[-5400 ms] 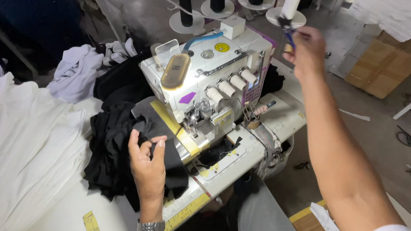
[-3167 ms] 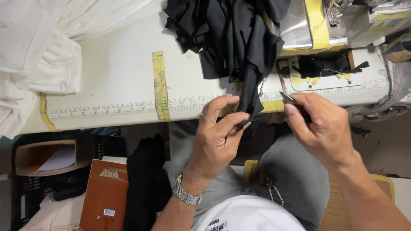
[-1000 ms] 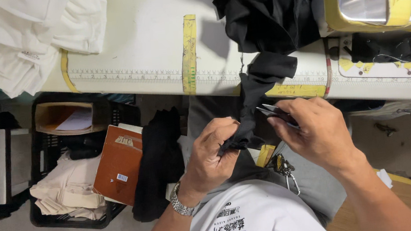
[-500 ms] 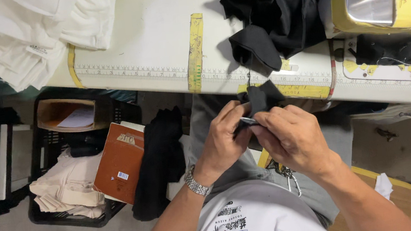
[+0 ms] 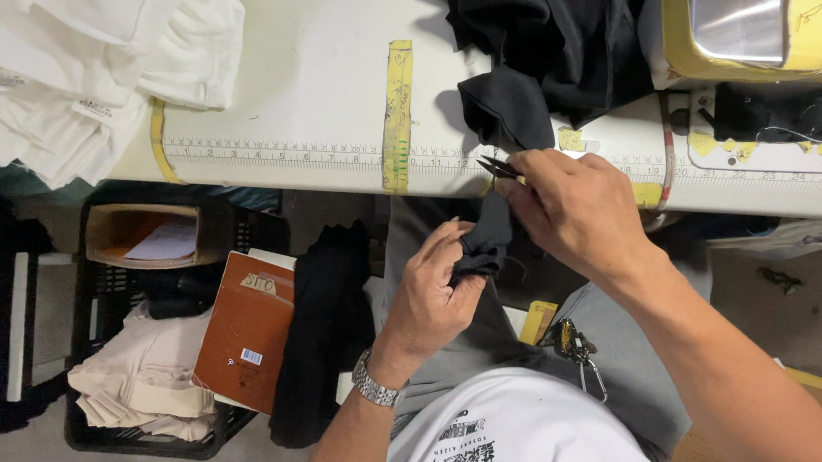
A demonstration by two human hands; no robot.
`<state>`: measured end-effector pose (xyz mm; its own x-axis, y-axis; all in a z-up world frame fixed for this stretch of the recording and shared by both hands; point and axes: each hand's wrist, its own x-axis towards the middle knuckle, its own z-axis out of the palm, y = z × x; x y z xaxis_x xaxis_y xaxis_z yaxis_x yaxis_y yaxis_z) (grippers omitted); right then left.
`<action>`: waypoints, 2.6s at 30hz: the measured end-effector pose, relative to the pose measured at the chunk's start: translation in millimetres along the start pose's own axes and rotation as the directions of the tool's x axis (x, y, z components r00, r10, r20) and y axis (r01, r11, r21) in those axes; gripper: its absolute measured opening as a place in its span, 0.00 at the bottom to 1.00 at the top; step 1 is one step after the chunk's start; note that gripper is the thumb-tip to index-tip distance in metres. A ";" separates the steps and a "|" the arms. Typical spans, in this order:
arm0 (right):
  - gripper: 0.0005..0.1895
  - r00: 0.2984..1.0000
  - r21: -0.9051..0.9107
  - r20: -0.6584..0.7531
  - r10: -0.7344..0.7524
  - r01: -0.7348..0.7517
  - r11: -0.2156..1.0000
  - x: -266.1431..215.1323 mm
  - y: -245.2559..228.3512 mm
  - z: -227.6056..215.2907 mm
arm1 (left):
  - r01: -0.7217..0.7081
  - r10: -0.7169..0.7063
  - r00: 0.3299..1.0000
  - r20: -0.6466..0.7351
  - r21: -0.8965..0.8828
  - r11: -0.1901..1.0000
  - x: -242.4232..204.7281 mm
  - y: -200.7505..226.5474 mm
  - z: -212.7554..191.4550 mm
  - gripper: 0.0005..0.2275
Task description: The person uses a pair of scissors to cut a long strip of black fabric into smaller pieces. The person holds the fabric with one hand and cuts it with the other, repeatedly trimming the material into segments on a workbench.
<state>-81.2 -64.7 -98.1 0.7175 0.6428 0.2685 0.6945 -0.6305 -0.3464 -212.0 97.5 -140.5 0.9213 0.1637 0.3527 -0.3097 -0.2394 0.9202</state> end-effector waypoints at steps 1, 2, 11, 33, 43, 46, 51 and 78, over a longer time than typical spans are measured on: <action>0.08 1.000 0.001 -0.003 0.002 -0.002 1.000 0.9 -3.0 -1.8 | -0.001 0.001 1.000 0.003 0.001 1.000 -4.7 -7.8 -5.2 0.07; 0.06 1.000 0.017 0.008 0.028 -0.028 0.999 2.0 -5.9 -3.5 | 0.020 -0.020 0.999 0.050 0.004 1.000 -9.1 -15.8 -10.5 0.07; 0.25 0.980 -0.010 -0.112 0.165 -0.167 0.986 17.4 16.7 -8.0 | 0.175 -0.337 0.879 0.339 0.428 0.887 -9.7 -10.1 -41.1 0.13; 0.24 0.961 0.300 0.082 0.266 -0.278 0.912 -22.6 12.6 -38.4 | 0.398 -0.502 0.863 0.050 -0.678 0.618 25.8 3.6 18.2 0.04; 0.26 0.917 0.257 0.187 0.353 -0.393 0.883 17.3 2.4 -26.3 | 0.415 -0.450 0.892 0.036 -0.458 0.786 27.2 16.5 -6.3 0.10; 0.28 0.836 0.290 0.318 0.448 -0.536 0.793 -18.3 -6.8 -49.2 | 0.368 -0.416 0.909 -0.021 -0.430 0.824 22.2 9.0 -16.4 0.06; 0.24 0.906 0.066 0.235 0.352 -0.377 0.924 -64.4 -5.8 -41.2 | 0.341 -0.360 0.933 0.014 -0.350 0.872 22.9 20.9 -20.9 0.07; 0.11 0.975 0.025 0.070 0.211 -0.213 0.977 -15.1 10.1 -23.2 | -0.034 0.031 0.994 -0.107 -0.027 0.999 34.7 43.4 4.2 0.03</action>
<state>-83.8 -90.8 -84.8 0.8424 0.5240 0.1259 0.5241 -0.7422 -0.4177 -192.5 88.8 -89.0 0.8809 0.2572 0.3973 -0.3473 -0.2189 0.9119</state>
